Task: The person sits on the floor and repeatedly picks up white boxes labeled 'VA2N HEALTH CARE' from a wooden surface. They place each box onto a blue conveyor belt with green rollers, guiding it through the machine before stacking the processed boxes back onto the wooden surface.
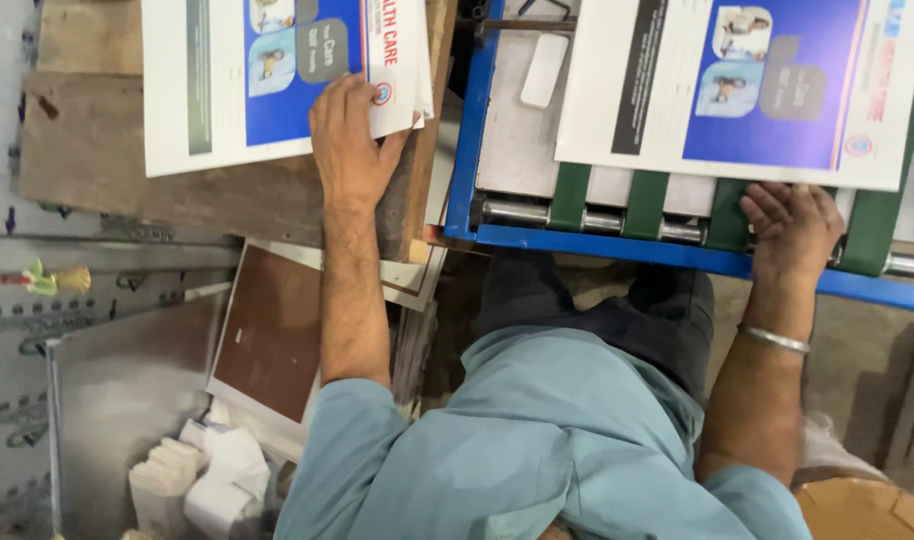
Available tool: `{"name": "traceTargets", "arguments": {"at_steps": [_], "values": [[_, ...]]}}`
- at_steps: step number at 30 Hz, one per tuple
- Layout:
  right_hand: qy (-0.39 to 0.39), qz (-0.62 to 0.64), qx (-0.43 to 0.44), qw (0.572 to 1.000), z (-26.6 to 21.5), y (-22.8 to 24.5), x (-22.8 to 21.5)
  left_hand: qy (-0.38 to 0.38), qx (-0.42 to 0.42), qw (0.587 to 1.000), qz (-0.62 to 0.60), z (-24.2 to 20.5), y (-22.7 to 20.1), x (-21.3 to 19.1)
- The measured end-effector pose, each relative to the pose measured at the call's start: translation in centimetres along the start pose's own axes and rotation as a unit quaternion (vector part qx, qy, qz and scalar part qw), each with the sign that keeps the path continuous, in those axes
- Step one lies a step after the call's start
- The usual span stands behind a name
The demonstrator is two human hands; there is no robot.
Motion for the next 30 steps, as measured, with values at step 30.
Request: {"name": "traceTargets", "arguments": {"at_steps": [30], "values": [[0.142,-0.081,0.12,0.979,-5.4,-0.3,10.8,0.077,-0.186,0.968,-0.148,1.9,4.4,-2.4]]}}
Point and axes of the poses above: each hand's wrist, its own z-axis towards the middle knuckle, its own x-axis out of the palm, y = z × x, the point moved 7 cm from there along z, towards the middle knuckle, and after that the axes turned 15 degrees about z, right-handed, at the moved point
